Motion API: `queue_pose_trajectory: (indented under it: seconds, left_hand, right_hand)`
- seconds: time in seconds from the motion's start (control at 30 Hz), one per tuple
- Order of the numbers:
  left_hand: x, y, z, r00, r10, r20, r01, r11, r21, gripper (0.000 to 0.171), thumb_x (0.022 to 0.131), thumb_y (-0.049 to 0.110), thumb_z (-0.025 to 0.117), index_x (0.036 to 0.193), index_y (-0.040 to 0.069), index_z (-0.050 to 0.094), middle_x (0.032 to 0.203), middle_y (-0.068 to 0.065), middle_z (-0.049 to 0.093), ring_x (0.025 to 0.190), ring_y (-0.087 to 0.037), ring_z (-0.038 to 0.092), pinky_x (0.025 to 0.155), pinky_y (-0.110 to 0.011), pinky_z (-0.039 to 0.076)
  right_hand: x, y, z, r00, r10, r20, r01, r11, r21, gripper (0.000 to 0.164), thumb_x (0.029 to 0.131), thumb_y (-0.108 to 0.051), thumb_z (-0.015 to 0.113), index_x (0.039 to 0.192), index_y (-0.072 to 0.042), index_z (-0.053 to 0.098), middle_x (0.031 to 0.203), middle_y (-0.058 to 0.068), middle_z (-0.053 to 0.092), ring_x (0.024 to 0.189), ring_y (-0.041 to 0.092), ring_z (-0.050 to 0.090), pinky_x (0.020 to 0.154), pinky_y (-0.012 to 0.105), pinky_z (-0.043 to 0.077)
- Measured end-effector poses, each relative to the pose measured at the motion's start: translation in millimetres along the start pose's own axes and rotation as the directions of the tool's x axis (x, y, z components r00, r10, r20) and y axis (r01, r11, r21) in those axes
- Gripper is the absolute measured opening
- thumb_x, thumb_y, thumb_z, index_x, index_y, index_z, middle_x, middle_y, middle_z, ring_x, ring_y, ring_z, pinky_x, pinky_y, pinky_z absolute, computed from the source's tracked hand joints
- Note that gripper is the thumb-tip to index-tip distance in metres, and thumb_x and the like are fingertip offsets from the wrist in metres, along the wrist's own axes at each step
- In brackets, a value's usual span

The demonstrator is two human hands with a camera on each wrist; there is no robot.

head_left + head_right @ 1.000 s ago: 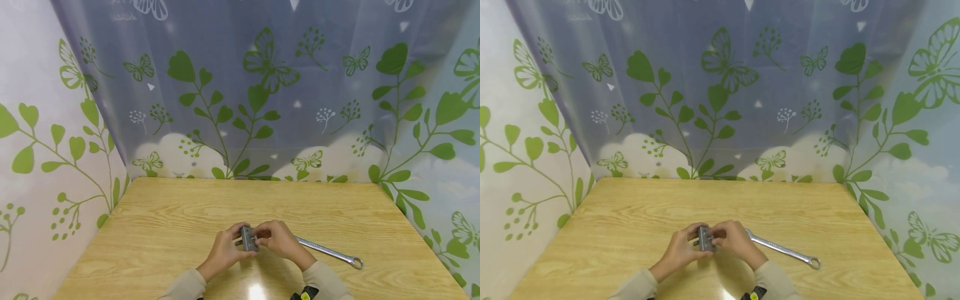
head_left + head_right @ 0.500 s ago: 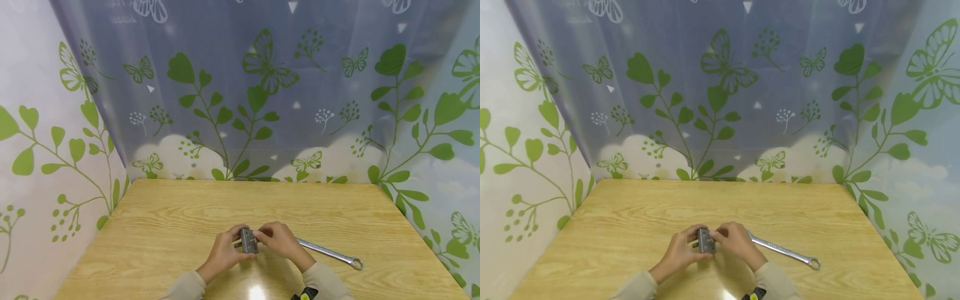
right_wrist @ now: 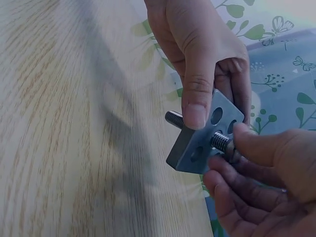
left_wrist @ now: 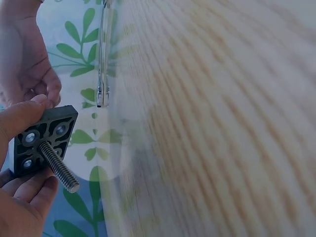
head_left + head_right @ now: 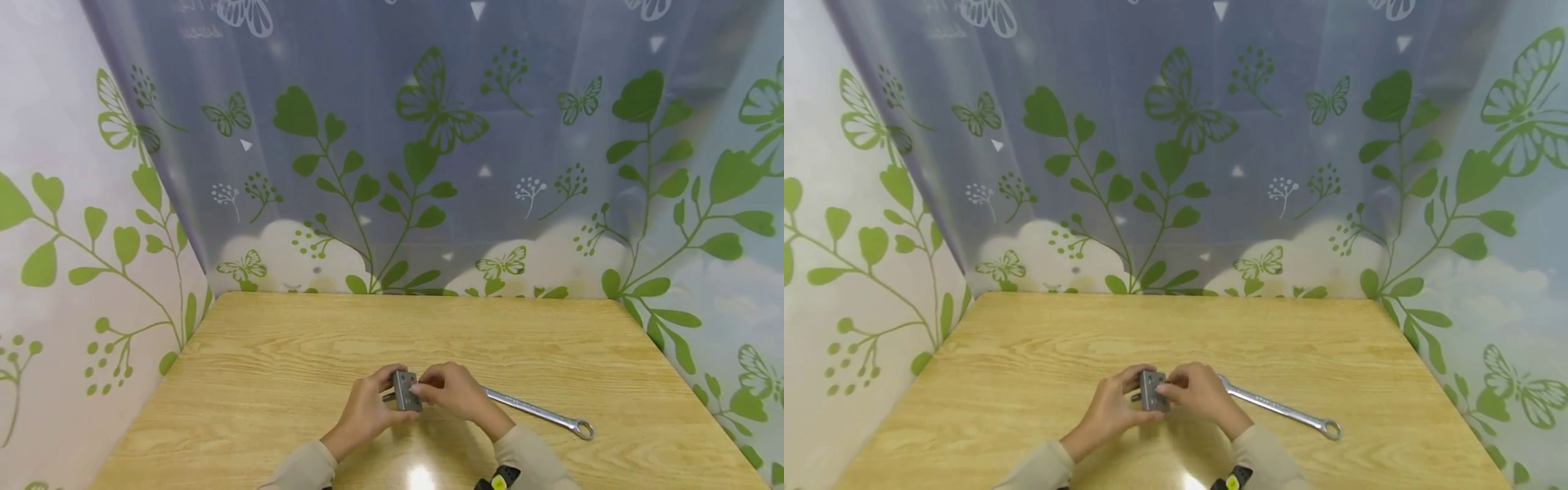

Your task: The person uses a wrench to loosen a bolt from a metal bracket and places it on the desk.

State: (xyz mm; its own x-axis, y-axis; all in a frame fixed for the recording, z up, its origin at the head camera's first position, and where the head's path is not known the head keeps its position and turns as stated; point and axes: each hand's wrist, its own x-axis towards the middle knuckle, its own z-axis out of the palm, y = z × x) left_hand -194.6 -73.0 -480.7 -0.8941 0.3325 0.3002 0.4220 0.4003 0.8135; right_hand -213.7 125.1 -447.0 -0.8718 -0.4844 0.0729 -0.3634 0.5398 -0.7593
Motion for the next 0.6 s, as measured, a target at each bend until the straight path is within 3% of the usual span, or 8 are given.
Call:
queue_pose_trajectory:
  seconds: [0.1, 0.23, 0.47, 0.6]
  left_hand:
    - [-0.5, 0.6, -0.3, 1.000, -0.007, -0.001, 0.007, 1.000, -0.005, 0.069, 0.066, 0.012, 0.088, 0.126, -0.002, 0.055, 0.119, -0.021, 0.064, 0.108, -0.032, 0.064, 0.087, -0.032, 0.056]
    - [0.0, 1.2, -0.1, 1.000, -0.010, 0.000, 0.010, 1.000, -0.018, 0.069, 0.066, 0.011, 0.088, 0.126, -0.002, 0.055, 0.119, -0.021, 0.064, 0.108, -0.032, 0.064, 0.087, -0.032, 0.056]
    - [-0.7, 3.0, -0.7, 1.000, -0.005, -0.002, 0.005, 1.000, -0.017, 0.068, 0.066, 0.010, 0.088, 0.125, -0.001, 0.057, 0.118, -0.021, 0.065, 0.107, -0.032, 0.065, 0.086, -0.032, 0.056]
    - [-1.4, 1.9, -0.4, 1.000, -0.001, 0.002, 0.001, 1.000, -0.022, 0.068, 0.066, 0.009, 0.088, 0.125, -0.002, 0.056, 0.120, -0.021, 0.064, 0.107, -0.032, 0.065, 0.086, -0.032, 0.056]
  right_hand:
    - [-0.7, -0.3, -1.6, 0.999, -0.050, -0.008, 0.050, 0.999, 0.003, 0.018, 0.087, -0.015, 0.071, 0.102, -0.005, 0.071, 0.093, 0.006, 0.071, 0.081, 0.016, 0.066, 0.069, 0.028, 0.057]
    - [-1.7, -0.5, -2.5, 0.996, -0.091, -0.019, 0.091, 0.995, 0.030, 0.021, 0.083, -0.003, 0.072, 0.104, -0.004, 0.071, 0.099, 0.008, 0.071, 0.087, 0.020, 0.067, 0.075, 0.028, 0.057]
    - [-1.7, 0.9, -0.6, 0.995, -0.092, -0.030, 0.093, 0.995, 0.029, 0.021, 0.082, 0.001, 0.072, 0.102, -0.006, 0.072, 0.098, 0.006, 0.070, 0.085, 0.018, 0.065, 0.073, 0.023, 0.055]
    - [-2.1, 0.8, -1.0, 0.998, -0.064, -0.010, 0.064, 0.996, 0.055, 0.024, 0.083, -0.004, 0.073, 0.106, -0.005, 0.071, 0.099, 0.009, 0.070, 0.086, 0.020, 0.067, 0.074, 0.028, 0.057]
